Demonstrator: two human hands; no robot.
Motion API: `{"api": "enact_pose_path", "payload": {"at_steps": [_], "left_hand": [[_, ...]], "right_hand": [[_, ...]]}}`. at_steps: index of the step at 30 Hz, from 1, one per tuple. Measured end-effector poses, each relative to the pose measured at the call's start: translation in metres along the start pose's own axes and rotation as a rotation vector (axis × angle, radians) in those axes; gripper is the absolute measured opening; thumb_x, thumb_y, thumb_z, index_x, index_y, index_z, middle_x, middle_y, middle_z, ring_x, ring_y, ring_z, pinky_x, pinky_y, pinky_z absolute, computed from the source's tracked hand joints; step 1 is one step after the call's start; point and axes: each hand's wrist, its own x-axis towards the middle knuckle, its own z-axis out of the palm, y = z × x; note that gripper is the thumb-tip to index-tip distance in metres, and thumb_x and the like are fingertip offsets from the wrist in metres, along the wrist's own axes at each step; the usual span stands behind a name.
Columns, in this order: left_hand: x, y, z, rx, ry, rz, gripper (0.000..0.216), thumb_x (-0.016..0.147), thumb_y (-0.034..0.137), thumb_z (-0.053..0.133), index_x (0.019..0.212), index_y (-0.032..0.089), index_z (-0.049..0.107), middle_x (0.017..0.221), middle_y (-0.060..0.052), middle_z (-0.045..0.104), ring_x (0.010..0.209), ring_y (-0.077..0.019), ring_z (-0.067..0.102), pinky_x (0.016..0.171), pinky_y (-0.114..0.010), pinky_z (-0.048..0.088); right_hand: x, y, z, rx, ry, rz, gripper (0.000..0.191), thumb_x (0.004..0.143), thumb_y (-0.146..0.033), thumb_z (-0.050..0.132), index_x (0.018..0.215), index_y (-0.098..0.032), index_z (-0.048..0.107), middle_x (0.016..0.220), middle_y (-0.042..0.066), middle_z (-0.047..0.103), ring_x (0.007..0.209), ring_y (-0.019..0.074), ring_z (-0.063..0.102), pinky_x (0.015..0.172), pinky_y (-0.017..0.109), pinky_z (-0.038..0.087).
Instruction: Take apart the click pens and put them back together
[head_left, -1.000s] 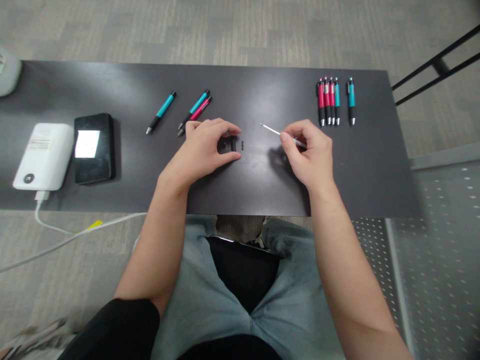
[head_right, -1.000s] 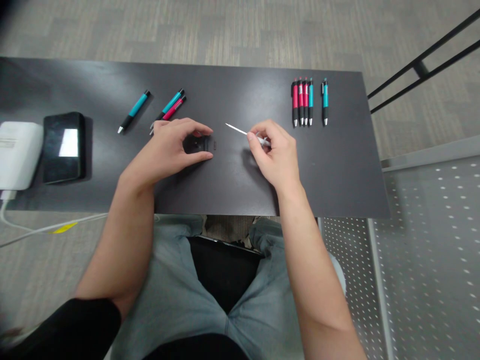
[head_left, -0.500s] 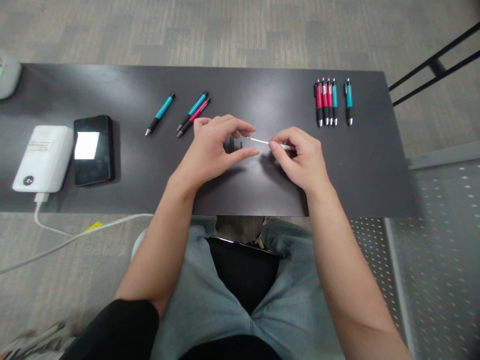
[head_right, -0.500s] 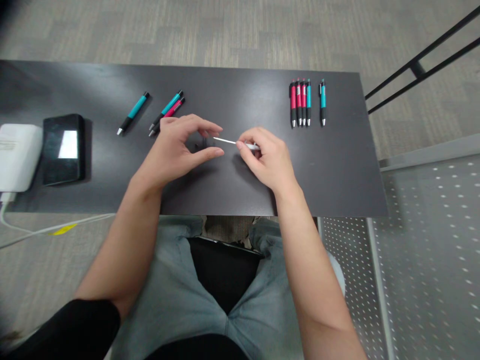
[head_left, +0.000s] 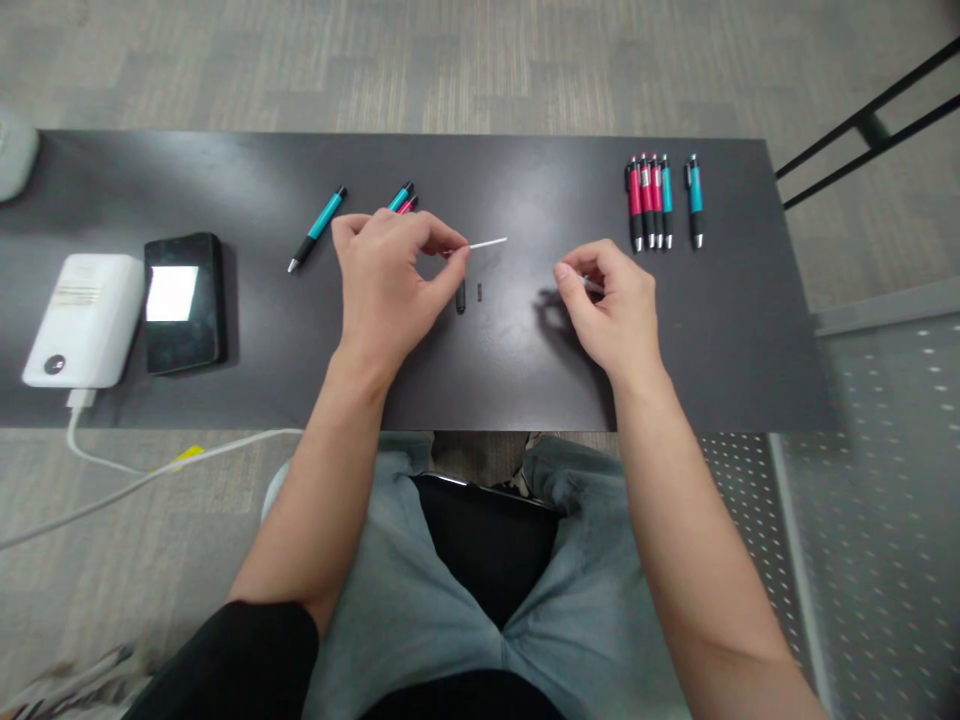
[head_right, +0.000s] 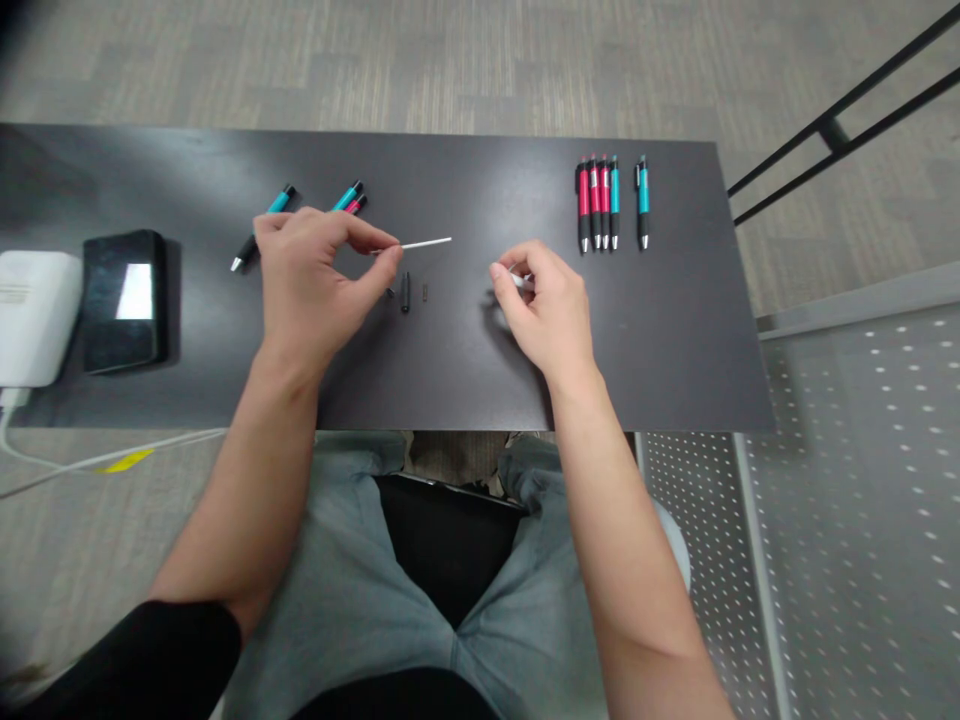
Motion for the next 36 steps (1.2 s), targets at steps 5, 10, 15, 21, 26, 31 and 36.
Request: {"api": "enact_pose_path", "payload": {"at_steps": [5,10,15,21,26,31,36], "left_hand": [[-0.004,0.029,0.013,0.015,-0.079,0.039,0.019,0.117,0.026,0.074,0.122,0.037,0.090,0.123,-0.005,0.092,0.130,-0.0405,0.080,0.134,-0.071,0.043],[-0.007,0.033,0.017,-0.060,-0.154,0.143,0.011,0.112,0.027,0.084,0.117,0.033,0.092,0.114,-0.005,0.094,0.119,-0.0386,0.079,0.131,-0.072,0.043],[-0.007,0.024,0.014,-0.075,-0.222,0.190,0.009,0.113,0.031,0.087,0.117,0.033,0.094,0.115,-0.007,0.093,0.125,-0.0412,0.075,0.131,-0.075,0.042],[-0.006,0.018,0.024,-0.050,-0.133,0.143,0.043,0.123,0.020,0.060,0.137,0.039,0.095,0.154,-0.009,0.088,0.155,-0.0453,0.066,0.135,-0.080,0.036],[-0.008,0.015,0.028,-0.048,-0.178,0.165,0.035,0.122,0.025,0.068,0.140,0.037,0.095,0.157,-0.009,0.088,0.159,-0.0470,0.063,0.139,-0.081,0.034],[-0.008,0.016,0.025,-0.072,-0.191,0.161,0.029,0.119,0.027,0.076,0.137,0.039,0.095,0.154,-0.009,0.089,0.155,-0.0460,0.066,0.139,-0.080,0.034],[-0.007,0.016,0.026,-0.091,-0.178,0.136,0.022,0.114,0.030,0.084,0.133,0.038,0.093,0.147,-0.010,0.089,0.151,-0.0465,0.068,0.137,-0.077,0.037]], "right_hand": [[0.000,-0.002,-0.001,-0.021,-0.019,-0.019,0.049,0.123,-0.074,0.070,0.104,-0.029,0.075,0.099,0.007,0.078,0.089,0.0269,0.067,0.084,0.042,0.056],[-0.001,-0.003,-0.001,-0.018,-0.035,-0.029,0.052,0.124,-0.076,0.067,0.103,-0.029,0.075,0.099,0.007,0.077,0.089,0.0270,0.067,0.084,0.042,0.055],[-0.001,-0.002,0.001,-0.009,-0.037,-0.029,0.058,0.124,-0.082,0.065,0.103,-0.029,0.074,0.099,0.007,0.077,0.090,0.0278,0.068,0.087,0.043,0.057],[0.000,-0.002,-0.001,-0.022,-0.032,-0.009,0.056,0.128,-0.082,0.060,0.109,-0.031,0.074,0.100,0.006,0.075,0.100,0.0311,0.070,0.103,0.049,0.061],[0.001,0.000,-0.002,-0.014,-0.064,-0.043,0.040,0.132,-0.064,0.056,0.119,-0.031,0.075,0.110,0.008,0.076,0.116,0.0349,0.073,0.120,0.056,0.059],[0.002,0.004,0.000,-0.016,-0.101,-0.028,0.023,0.124,-0.045,0.062,0.128,-0.032,0.080,0.114,0.010,0.077,0.119,0.0371,0.074,0.120,0.060,0.060],[0.003,0.001,0.000,0.008,-0.108,-0.014,0.030,0.126,-0.052,0.062,0.137,-0.035,0.085,0.114,0.011,0.080,0.122,0.0399,0.077,0.121,0.063,0.064]]}}
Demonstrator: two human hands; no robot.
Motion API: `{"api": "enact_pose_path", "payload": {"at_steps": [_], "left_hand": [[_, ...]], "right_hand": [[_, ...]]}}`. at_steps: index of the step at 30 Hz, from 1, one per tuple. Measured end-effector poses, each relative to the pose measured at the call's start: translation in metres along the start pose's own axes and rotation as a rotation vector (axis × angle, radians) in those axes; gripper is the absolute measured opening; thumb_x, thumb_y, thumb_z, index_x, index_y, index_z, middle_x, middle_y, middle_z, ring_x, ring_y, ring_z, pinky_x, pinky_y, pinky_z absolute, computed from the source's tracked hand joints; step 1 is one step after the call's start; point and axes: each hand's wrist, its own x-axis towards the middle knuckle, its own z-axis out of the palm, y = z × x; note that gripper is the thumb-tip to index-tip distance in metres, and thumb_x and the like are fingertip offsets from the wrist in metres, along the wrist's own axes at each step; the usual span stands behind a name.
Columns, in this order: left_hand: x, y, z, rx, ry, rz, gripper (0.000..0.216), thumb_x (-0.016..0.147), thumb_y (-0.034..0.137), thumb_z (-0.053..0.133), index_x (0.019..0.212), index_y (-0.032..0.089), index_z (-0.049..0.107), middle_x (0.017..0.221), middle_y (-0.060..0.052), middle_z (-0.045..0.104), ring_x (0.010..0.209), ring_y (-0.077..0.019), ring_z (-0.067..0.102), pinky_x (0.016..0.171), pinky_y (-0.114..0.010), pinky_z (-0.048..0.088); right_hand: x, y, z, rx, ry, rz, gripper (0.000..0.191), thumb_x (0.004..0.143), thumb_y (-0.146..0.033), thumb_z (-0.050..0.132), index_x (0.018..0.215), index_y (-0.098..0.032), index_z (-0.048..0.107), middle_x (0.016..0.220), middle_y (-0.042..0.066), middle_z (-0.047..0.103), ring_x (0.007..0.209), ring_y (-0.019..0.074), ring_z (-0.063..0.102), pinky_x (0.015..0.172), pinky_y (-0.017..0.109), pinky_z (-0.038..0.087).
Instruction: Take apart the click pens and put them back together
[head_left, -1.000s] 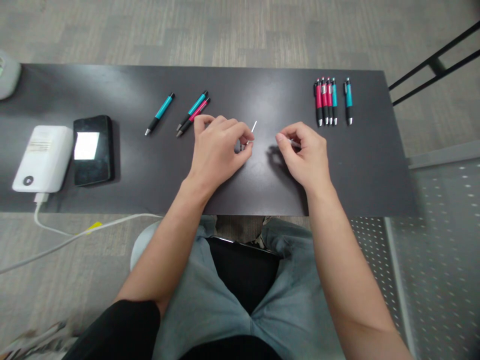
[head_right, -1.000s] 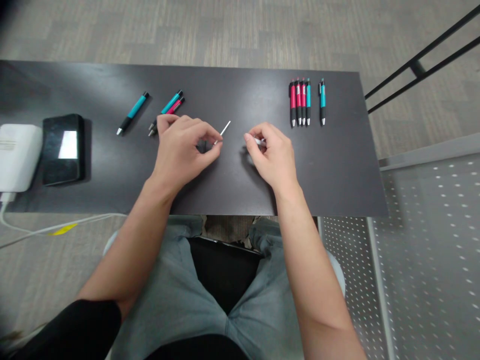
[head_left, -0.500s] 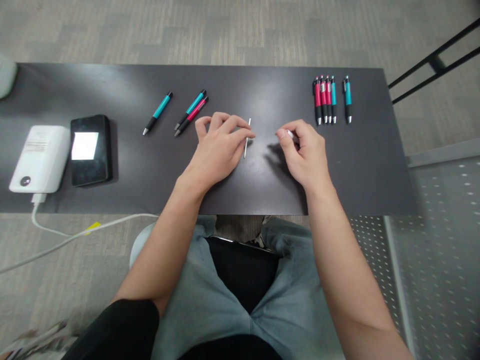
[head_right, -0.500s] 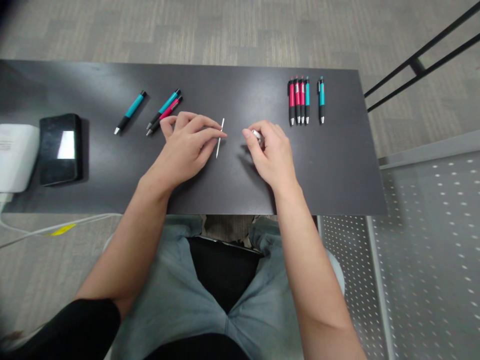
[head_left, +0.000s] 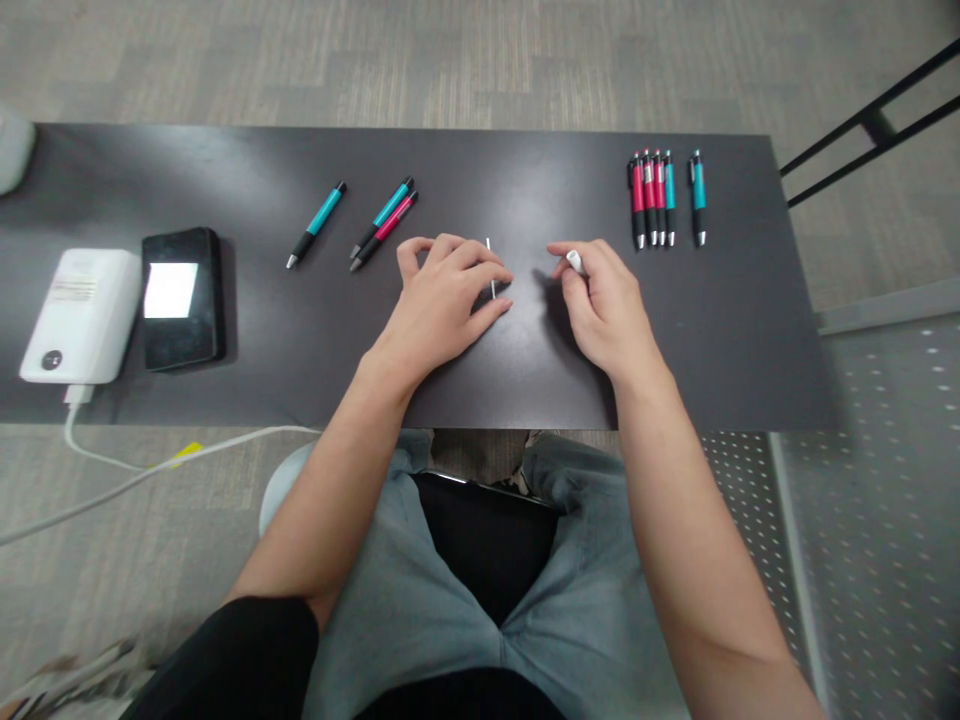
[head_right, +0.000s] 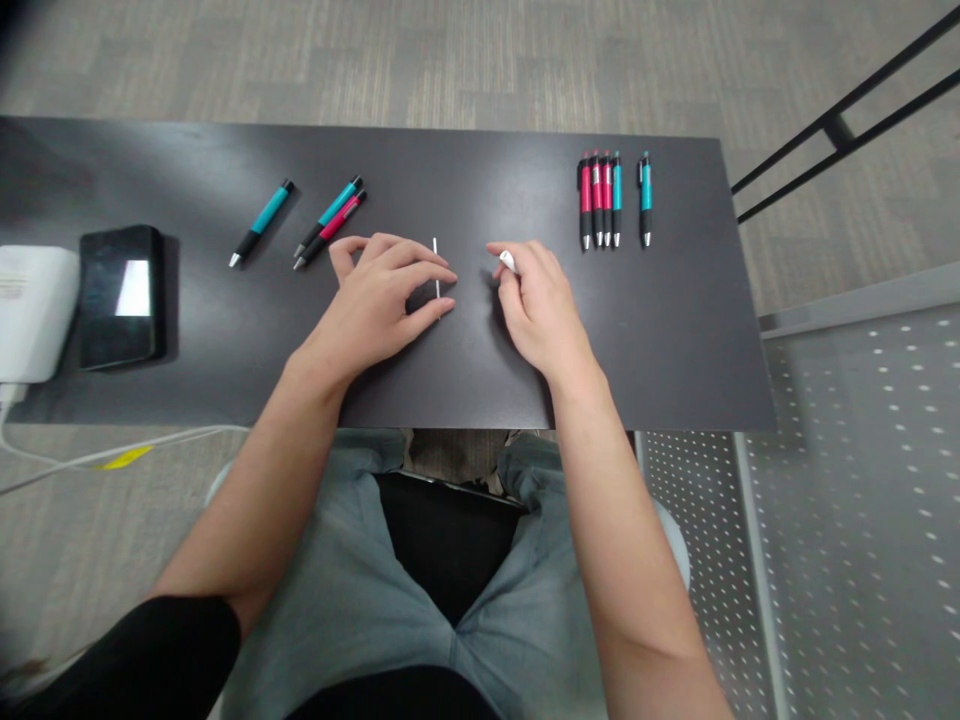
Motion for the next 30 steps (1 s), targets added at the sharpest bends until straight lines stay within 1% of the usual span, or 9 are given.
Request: {"api": "enact_pose_path", "payload": {"at_steps": [4,6,11,13,17,21,25,27,30], "left_hand": [[0.000,-0.001,-0.003,0.005,-0.010,0.004,0.021,0.117,0.037,0.080,0.136,0.040,0.091,0.148,-0.009,0.090,0.153,-0.0451,0.069,0.136,-0.075,0.039],[0.000,-0.003,-0.009,0.010,0.007,0.001,0.022,0.119,0.041,0.077,0.137,0.041,0.089,0.150,-0.008,0.089,0.153,-0.0449,0.070,0.135,-0.074,0.040],[0.000,-0.016,-0.030,0.019,0.116,-0.094,0.030,0.124,0.048,0.062,0.137,0.043,0.088,0.143,-0.007,0.089,0.152,-0.0442,0.070,0.133,-0.077,0.038],[-0.001,-0.025,-0.035,0.057,0.150,-0.155,0.034,0.126,0.052,0.057,0.138,0.042,0.086,0.144,-0.006,0.087,0.153,-0.0427,0.068,0.133,-0.076,0.035],[-0.003,-0.039,-0.036,0.122,0.202,-0.236,0.038,0.131,0.059,0.050,0.140,0.037,0.080,0.144,-0.002,0.085,0.151,-0.0360,0.065,0.135,-0.073,0.031],[-0.004,-0.040,-0.039,0.108,0.186,-0.215,0.036,0.129,0.059,0.051,0.137,0.042,0.082,0.142,-0.003,0.087,0.149,-0.0373,0.070,0.132,-0.072,0.037],[-0.005,-0.039,-0.040,0.095,0.195,-0.186,0.034,0.124,0.056,0.055,0.134,0.047,0.086,0.140,-0.004,0.090,0.147,-0.0404,0.074,0.128,-0.074,0.041],[-0.006,-0.040,-0.039,0.086,0.206,-0.165,0.033,0.124,0.057,0.056,0.135,0.048,0.086,0.137,-0.005,0.091,0.146,-0.0410,0.074,0.126,-0.075,0.042],[-0.008,-0.044,-0.037,0.074,0.211,-0.155,0.033,0.122,0.059,0.059,0.137,0.049,0.086,0.135,-0.005,0.092,0.143,-0.0420,0.074,0.125,-0.075,0.042]], "right_hand": [[-0.002,-0.005,-0.002,0.015,-0.008,-0.009,0.043,0.128,-0.066,0.064,0.154,-0.039,0.085,0.118,0.011,0.082,0.121,0.0394,0.079,0.120,0.063,0.065],[-0.004,-0.005,-0.002,0.025,-0.011,-0.017,0.048,0.128,-0.071,0.063,0.157,-0.040,0.085,0.120,0.011,0.083,0.119,0.0387,0.080,0.118,0.062,0.065],[-0.006,0.004,-0.004,0.055,0.012,0.010,0.050,0.131,-0.074,0.058,0.147,-0.035,0.084,0.115,0.010,0.081,0.117,0.0370,0.080,0.116,0.058,0.067],[-0.005,0.007,-0.008,0.060,-0.004,0.041,0.045,0.130,-0.071,0.061,0.143,-0.033,0.081,0.109,0.008,0.080,0.111,0.0353,0.080,0.111,0.056,0.068],[-0.004,0.005,-0.023,0.064,-0.070,0.064,0.030,0.123,-0.061,0.079,0.135,-0.033,0.080,0.102,0.005,0.081,0.098,0.0328,0.079,0.099,0.053,0.069],[-0.001,-0.004,-0.042,0.000,-0.128,-0.018,0.022,0.114,-0.055,0.090,0.114,-0.033,0.087,0.109,0.009,0.086,0.097,0.0331,0.079,0.095,0.054,0.067],[0.003,-0.011,-0.048,-0.020,-0.111,-0.071,0.023,0.107,-0.052,0.095,0.102,-0.030,0.089,0.106,0.012,0.083,0.086,0.0313,0.072,0.079,0.053,0.064],[0.005,-0.014,-0.046,-0.022,-0.097,-0.068,0.023,0.105,-0.050,0.096,0.100,-0.030,0.085,0.103,0.010,0.082,0.085,0.0306,0.071,0.077,0.051,0.063],[0.008,-0.020,-0.042,-0.013,-0.095,-0.046,0.015,0.104,-0.041,0.092,0.106,-0.030,0.081,0.106,0.008,0.085,0.086,0.0286,0.073,0.080,0.049,0.065]]}}
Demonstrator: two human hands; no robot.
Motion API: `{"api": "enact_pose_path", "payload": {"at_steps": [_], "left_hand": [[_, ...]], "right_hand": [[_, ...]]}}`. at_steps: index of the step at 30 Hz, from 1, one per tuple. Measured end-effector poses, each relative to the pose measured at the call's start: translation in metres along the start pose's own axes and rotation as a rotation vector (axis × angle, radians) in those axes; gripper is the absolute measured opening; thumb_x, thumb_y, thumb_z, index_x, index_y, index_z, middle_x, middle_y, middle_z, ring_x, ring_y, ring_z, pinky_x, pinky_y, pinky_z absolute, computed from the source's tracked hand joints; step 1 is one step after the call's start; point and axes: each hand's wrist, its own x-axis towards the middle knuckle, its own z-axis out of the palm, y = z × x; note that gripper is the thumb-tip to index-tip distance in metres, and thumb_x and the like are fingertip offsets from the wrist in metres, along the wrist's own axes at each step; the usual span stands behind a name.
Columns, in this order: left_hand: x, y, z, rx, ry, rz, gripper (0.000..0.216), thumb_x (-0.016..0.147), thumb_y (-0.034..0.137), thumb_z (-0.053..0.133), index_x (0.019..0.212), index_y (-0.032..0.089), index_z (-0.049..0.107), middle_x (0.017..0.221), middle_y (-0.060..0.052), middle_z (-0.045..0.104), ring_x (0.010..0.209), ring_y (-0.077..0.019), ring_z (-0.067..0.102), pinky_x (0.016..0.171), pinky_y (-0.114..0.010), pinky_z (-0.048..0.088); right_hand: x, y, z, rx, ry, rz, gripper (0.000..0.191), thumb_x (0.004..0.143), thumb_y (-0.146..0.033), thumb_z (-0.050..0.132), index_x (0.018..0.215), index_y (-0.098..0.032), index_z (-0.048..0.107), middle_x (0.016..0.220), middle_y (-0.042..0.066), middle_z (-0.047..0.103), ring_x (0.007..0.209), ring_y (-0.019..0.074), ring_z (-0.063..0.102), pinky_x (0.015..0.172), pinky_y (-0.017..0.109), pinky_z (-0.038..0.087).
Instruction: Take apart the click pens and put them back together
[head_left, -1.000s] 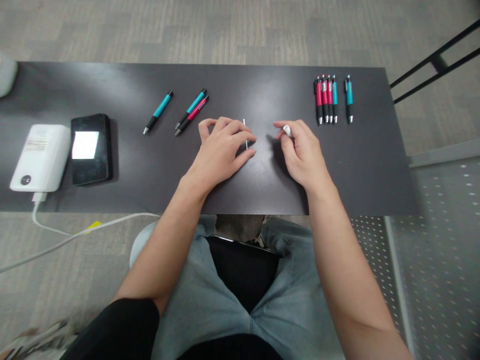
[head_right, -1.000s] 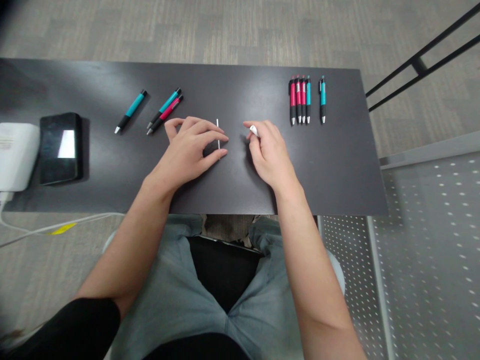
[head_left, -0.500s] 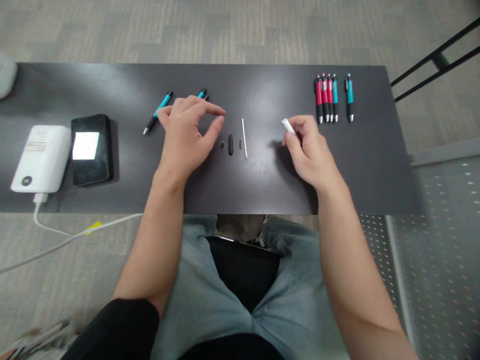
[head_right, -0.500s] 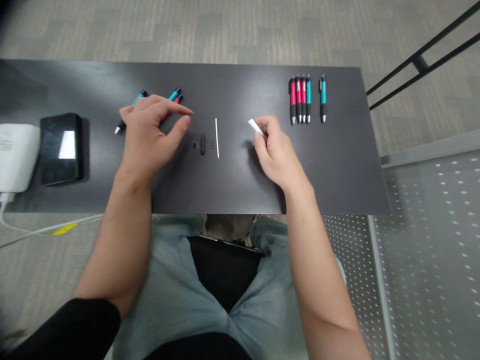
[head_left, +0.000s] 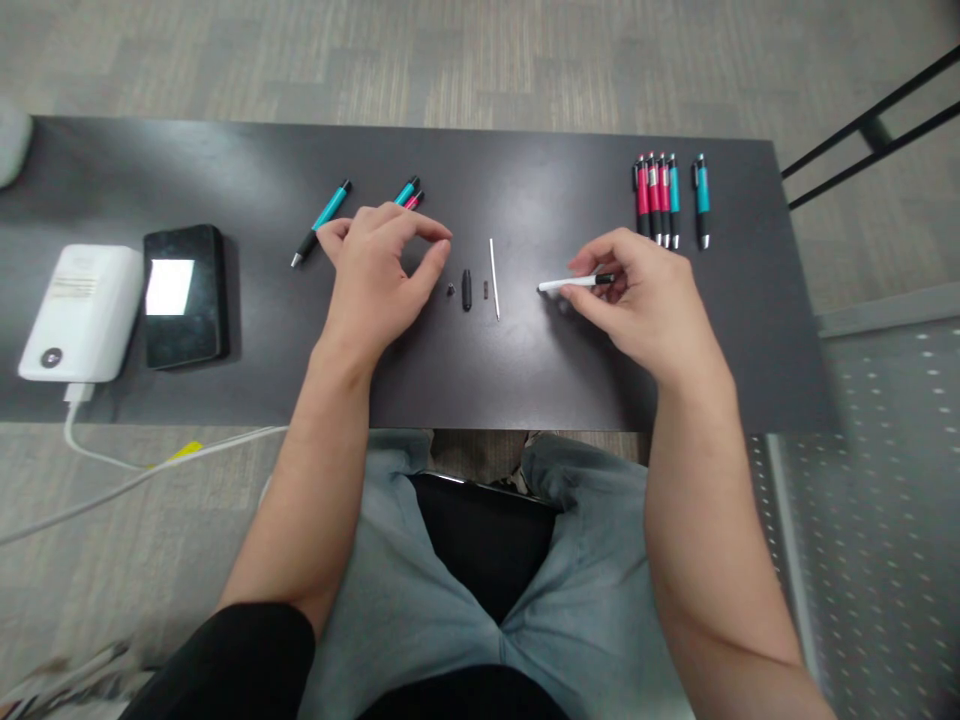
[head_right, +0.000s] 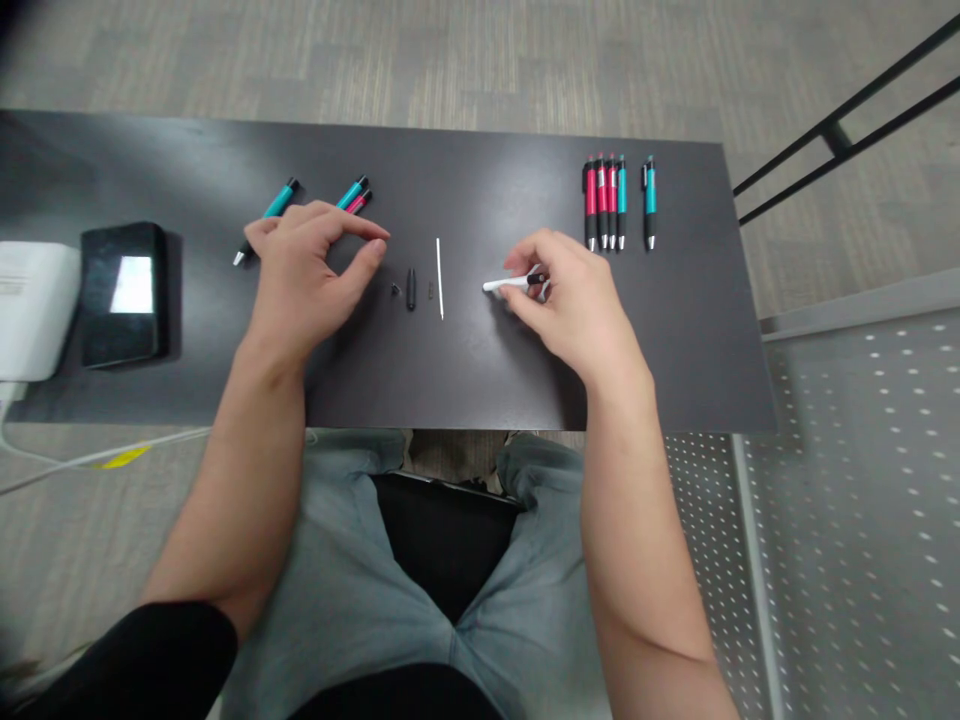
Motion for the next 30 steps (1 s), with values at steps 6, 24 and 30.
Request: {"api": "enact_pose_path", "payload": {"at_steps": [6,24,30], "left_hand": [[-0.003,-0.006,-0.001,0.012,-0.038,-0.019,0.036,0.118,0.057,0.064,0.144,0.049,0.087,0.139,-0.007,0.090,0.145,-0.0444,0.073,0.127,-0.076,0.040],[-0.009,0.052,0.020,-0.098,-0.111,0.087,0.027,0.118,0.032,0.074,0.142,0.040,0.084,0.152,-0.005,0.089,0.145,-0.0419,0.075,0.133,-0.068,0.041],[-0.005,0.082,0.047,-0.075,-0.160,0.130,0.030,0.116,0.027,0.077,0.143,0.039,0.085,0.144,-0.006,0.094,0.142,-0.0447,0.072,0.131,-0.072,0.040]], "right_hand": [[0.005,-0.010,0.010,0.077,0.030,-0.005,0.027,0.098,-0.031,0.089,0.123,-0.033,0.081,0.119,0.008,0.088,0.090,0.0285,0.077,0.074,0.047,0.064],[0.007,-0.003,0.002,0.098,0.309,-0.036,0.027,0.105,-0.056,0.095,0.112,-0.035,0.079,0.116,0.013,0.087,0.091,0.0325,0.078,0.071,0.051,0.061],[0.004,0.020,0.009,-0.012,0.234,0.005,0.024,0.109,-0.050,0.091,0.106,-0.032,0.076,0.106,0.010,0.082,0.092,0.0315,0.074,0.080,0.050,0.065]]}}
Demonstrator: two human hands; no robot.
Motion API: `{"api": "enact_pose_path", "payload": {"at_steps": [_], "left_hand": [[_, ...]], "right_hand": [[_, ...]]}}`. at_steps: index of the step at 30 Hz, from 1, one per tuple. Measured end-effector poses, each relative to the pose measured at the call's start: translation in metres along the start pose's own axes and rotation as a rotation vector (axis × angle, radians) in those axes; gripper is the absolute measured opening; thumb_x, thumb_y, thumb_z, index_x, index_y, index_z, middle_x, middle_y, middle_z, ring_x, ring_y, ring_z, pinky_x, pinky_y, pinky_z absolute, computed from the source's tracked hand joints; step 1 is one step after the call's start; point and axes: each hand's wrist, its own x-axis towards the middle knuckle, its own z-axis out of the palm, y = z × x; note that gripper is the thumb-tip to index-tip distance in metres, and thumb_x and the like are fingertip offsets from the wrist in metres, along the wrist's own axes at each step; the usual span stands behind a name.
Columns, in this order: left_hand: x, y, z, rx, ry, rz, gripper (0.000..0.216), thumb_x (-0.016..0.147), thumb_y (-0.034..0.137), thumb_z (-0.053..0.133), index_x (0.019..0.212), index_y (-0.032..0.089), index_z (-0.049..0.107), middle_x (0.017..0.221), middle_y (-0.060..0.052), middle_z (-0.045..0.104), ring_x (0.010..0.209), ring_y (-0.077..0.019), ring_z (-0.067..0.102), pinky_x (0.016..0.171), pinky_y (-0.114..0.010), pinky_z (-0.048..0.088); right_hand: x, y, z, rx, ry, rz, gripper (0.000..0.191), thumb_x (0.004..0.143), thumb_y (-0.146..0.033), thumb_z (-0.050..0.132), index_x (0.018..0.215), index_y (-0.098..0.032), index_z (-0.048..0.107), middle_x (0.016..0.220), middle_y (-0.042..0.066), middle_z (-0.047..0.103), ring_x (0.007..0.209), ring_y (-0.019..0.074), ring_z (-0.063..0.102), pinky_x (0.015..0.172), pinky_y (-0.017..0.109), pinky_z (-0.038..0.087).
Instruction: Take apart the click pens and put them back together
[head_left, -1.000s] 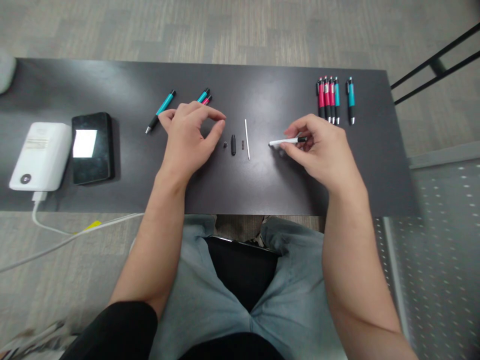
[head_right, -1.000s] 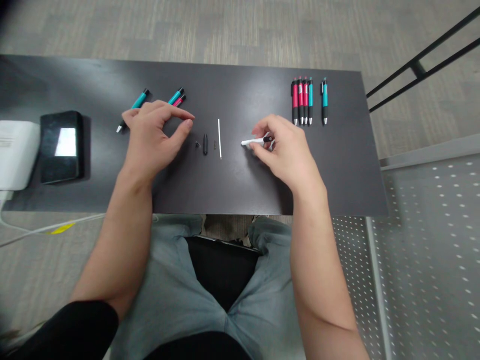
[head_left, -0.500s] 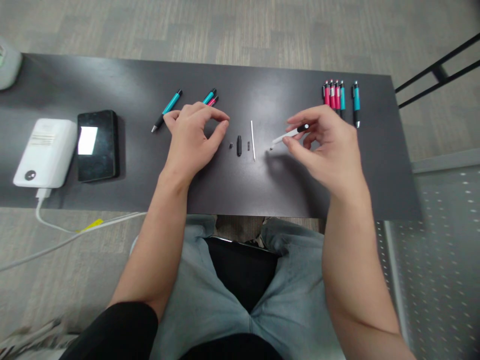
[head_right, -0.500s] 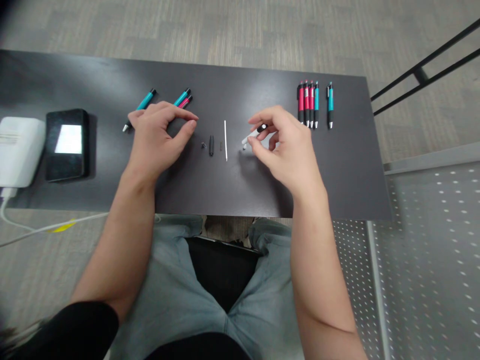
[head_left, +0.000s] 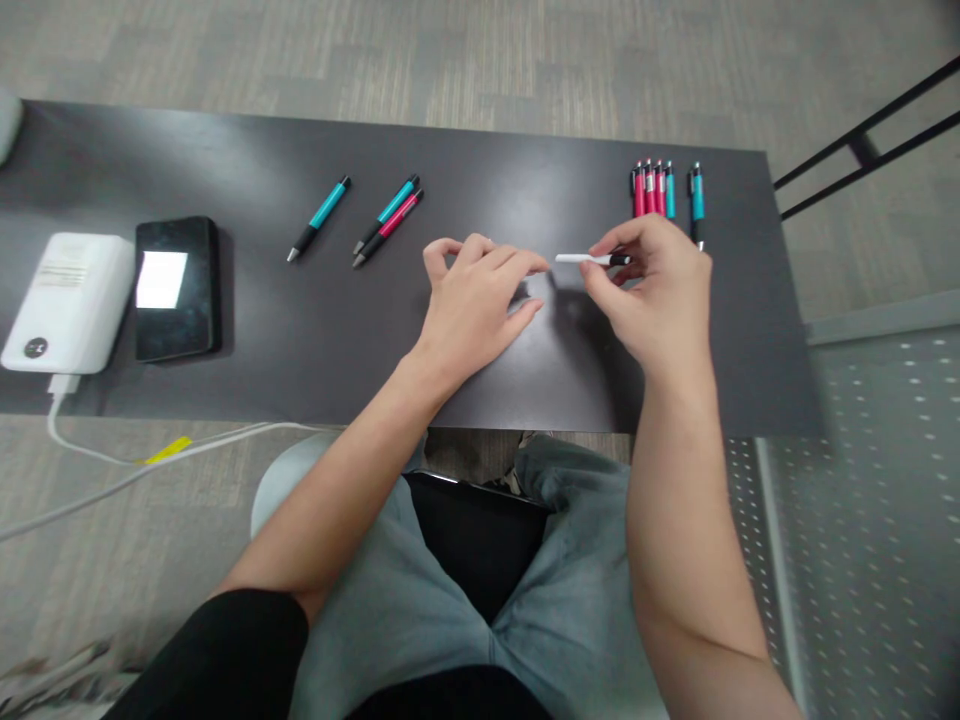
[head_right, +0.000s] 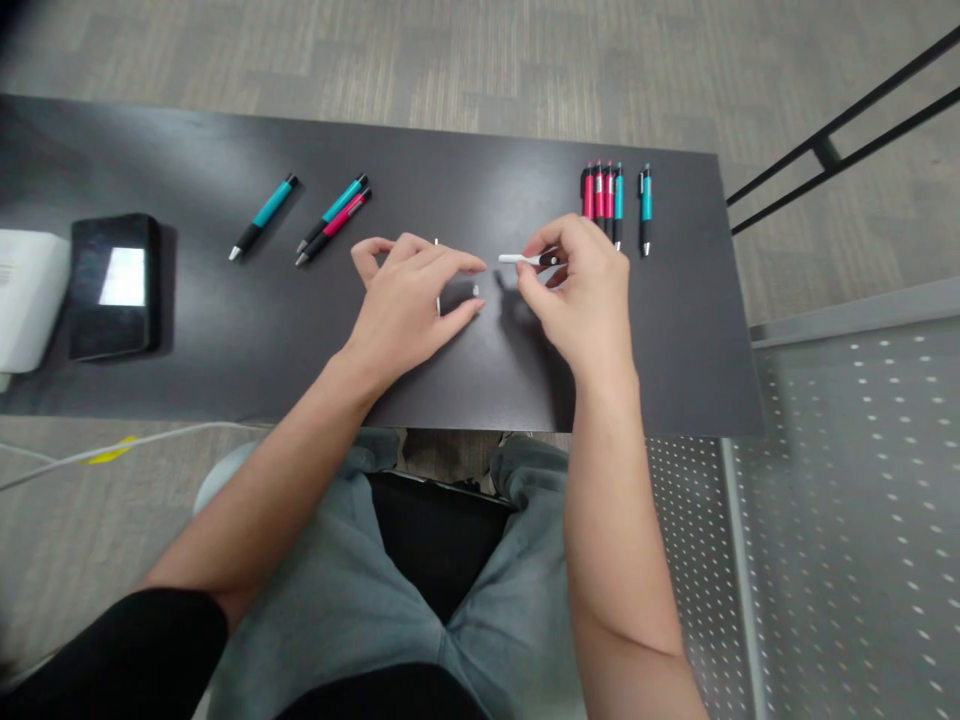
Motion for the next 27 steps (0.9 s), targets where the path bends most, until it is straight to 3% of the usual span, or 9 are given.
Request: {"api": "enact_pose_path", "payload": {"at_steps": [5,10,15,19,22,27], "left_hand": [[0.006,-0.003,0.009,0.011,0.034,-0.074,0.025,0.111,0.023,0.077,0.128,0.035,0.090,0.117,-0.008,0.097,0.130,-0.0452,0.074,0.125,-0.074,0.041],[0.003,-0.015,0.001,0.013,0.091,-0.111,0.025,0.108,0.023,0.077,0.124,0.036,0.091,0.116,-0.006,0.097,0.125,-0.0429,0.076,0.124,-0.072,0.041],[0.000,-0.025,0.004,-0.009,0.127,-0.091,0.021,0.106,0.024,0.080,0.120,0.036,0.090,0.114,-0.005,0.096,0.123,-0.0426,0.078,0.122,-0.071,0.041],[0.000,-0.032,0.004,-0.031,0.165,-0.067,0.021,0.107,0.027,0.083,0.124,0.036,0.088,0.124,-0.005,0.095,0.129,-0.0424,0.078,0.125,-0.069,0.041],[0.001,-0.047,-0.002,-0.073,0.238,-0.061,0.017,0.111,0.032,0.084,0.127,0.037,0.087,0.128,-0.005,0.094,0.131,-0.0406,0.079,0.126,-0.067,0.043],[0.000,-0.093,-0.023,-0.147,0.355,-0.098,0.013,0.117,0.044,0.082,0.128,0.037,0.086,0.126,-0.003,0.093,0.130,-0.0372,0.083,0.120,-0.061,0.054]], "right_hand": [[-0.005,0.001,0.001,-0.086,-0.100,0.022,0.006,0.106,-0.029,0.086,0.104,-0.028,0.081,0.113,0.010,0.082,0.097,0.0309,0.078,0.095,0.051,0.069],[-0.009,-0.017,0.008,-0.070,-0.287,0.057,0.010,0.103,-0.020,0.087,0.110,-0.025,0.091,0.118,0.010,0.082,0.092,0.0278,0.079,0.094,0.048,0.070],[-0.011,-0.026,0.016,-0.011,-0.347,0.092,0.015,0.105,-0.023,0.089,0.119,-0.026,0.094,0.123,0.011,0.082,0.085,0.0252,0.075,0.088,0.046,0.068],[-0.011,-0.026,0.017,0.017,-0.384,0.059,0.014,0.108,-0.024,0.088,0.121,-0.026,0.093,0.120,0.010,0.081,0.089,0.0258,0.074,0.090,0.045,0.066],[-0.011,-0.025,0.017,0.034,-0.420,0.022,0.014,0.111,-0.024,0.085,0.122,-0.027,0.092,0.118,0.009,0.081,0.092,0.0263,0.073,0.091,0.043,0.063],[-0.011,-0.021,0.015,0.032,-0.403,-0.004,0.022,0.116,-0.022,0.076,0.131,-0.028,0.091,0.117,0.008,0.082,0.096,0.0268,0.073,0.093,0.043,0.061]]}}
